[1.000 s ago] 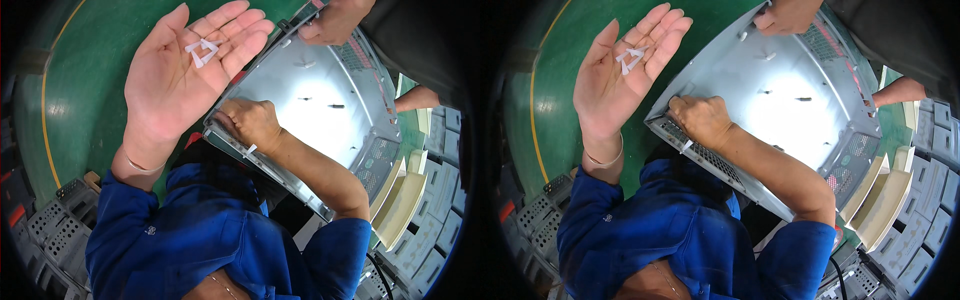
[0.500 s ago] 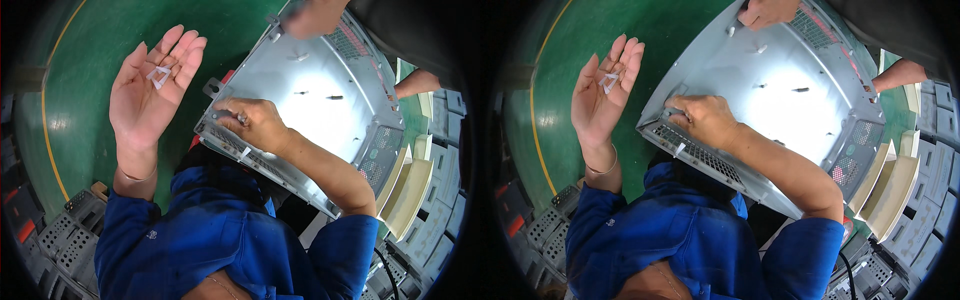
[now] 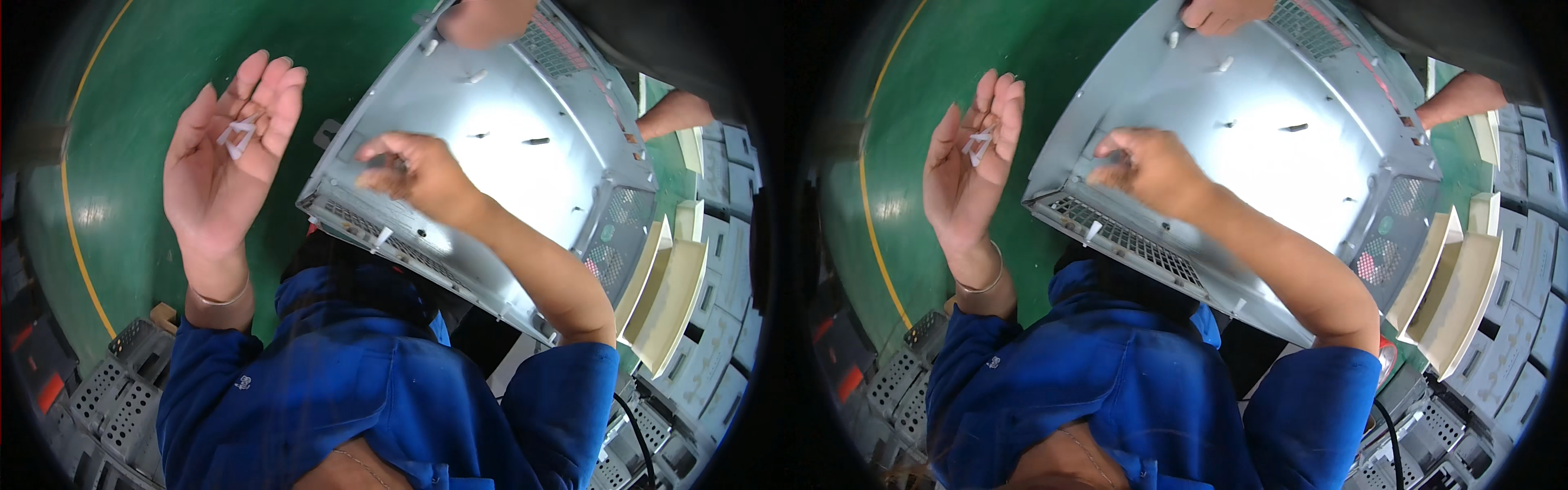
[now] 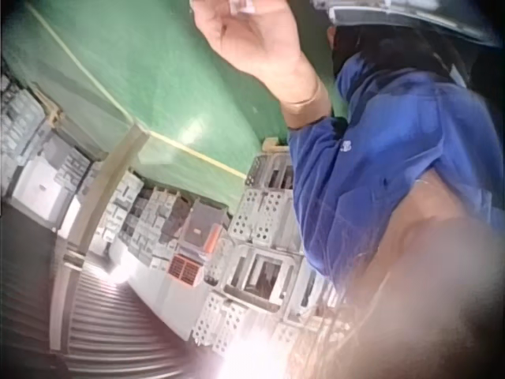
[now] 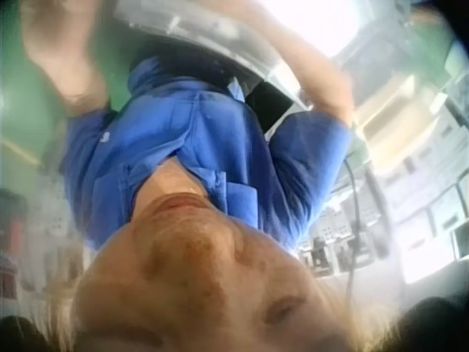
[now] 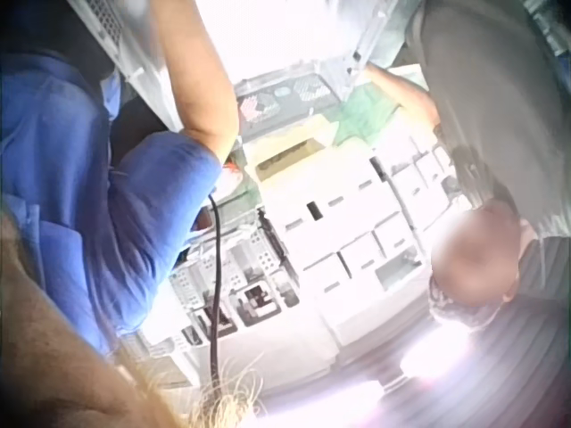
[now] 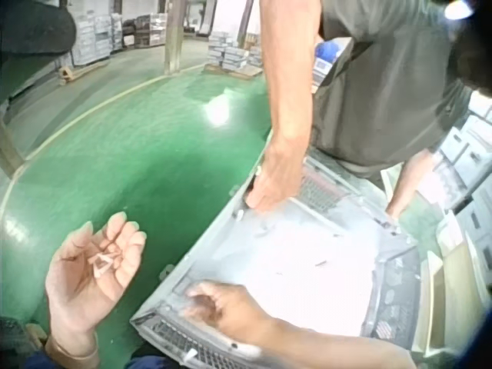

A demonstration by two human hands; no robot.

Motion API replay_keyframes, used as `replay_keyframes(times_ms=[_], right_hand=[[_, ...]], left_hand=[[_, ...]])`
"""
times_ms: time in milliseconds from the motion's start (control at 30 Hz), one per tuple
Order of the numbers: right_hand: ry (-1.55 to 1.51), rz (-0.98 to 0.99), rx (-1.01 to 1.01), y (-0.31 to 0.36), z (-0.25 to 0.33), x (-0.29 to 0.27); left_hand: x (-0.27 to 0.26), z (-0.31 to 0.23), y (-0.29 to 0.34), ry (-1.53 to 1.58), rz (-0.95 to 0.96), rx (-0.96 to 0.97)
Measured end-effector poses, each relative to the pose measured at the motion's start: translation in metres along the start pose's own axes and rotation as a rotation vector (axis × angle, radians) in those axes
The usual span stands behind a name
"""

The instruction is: The person inserts small white plastic clips into pre-drilled holes on a large silver metal chassis. They work systematically across the surface, picking clips from a nearby container and pressing them into place.

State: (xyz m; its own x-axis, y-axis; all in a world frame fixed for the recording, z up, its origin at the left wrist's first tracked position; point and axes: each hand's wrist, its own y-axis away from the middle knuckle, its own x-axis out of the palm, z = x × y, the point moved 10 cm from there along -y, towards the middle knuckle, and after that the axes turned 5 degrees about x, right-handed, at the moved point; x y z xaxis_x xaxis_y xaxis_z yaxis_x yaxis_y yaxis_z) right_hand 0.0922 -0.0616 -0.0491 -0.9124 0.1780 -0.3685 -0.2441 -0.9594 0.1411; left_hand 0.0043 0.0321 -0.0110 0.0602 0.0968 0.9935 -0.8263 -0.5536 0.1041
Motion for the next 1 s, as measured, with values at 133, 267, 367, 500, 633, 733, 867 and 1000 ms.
replay_keyframes(times_ms=[133, 267, 367, 500, 633, 733, 867, 1000], right_hand=[[-0.840, 0.045, 0.625, 0.045, -0.028, -0.039], [-1.053, -0.210, 0.522, 0.091, -0.026, -0.087], [-1.184, -0.308, 0.421, 0.124, -0.016, -0.107], [-1.201, -0.479, 0.355, 0.174, -0.023, -0.133], [-1.149, -0.627, 0.272, 0.229, -0.035, -0.168], [-1.138, -0.768, 0.175, 0.268, -0.049, -0.200], [-1.010, -1.097, 0.077, 0.335, -0.068, -0.257], [-0.919, -1.272, -0.134, 0.425, -0.111, -0.336]], left_hand=[[0.001, -0.004, 0.007, -0.013, 0.013, 0.021], [0.001, 0.003, 0.009, -0.027, 0.063, -0.002], [0.016, -0.003, 0.011, 0.007, 0.111, 0.025], [0.042, 0.001, 0.011, -0.095, 0.239, 0.079], [0.052, 0.029, 0.013, -0.045, 0.296, -0.016], [0.048, 0.055, 0.013, 0.042, 0.289, -0.120], [0.052, 0.073, 0.019, 0.162, 0.228, -0.200], [0.050, 0.072, 0.020, 0.103, 0.175, -0.189]])
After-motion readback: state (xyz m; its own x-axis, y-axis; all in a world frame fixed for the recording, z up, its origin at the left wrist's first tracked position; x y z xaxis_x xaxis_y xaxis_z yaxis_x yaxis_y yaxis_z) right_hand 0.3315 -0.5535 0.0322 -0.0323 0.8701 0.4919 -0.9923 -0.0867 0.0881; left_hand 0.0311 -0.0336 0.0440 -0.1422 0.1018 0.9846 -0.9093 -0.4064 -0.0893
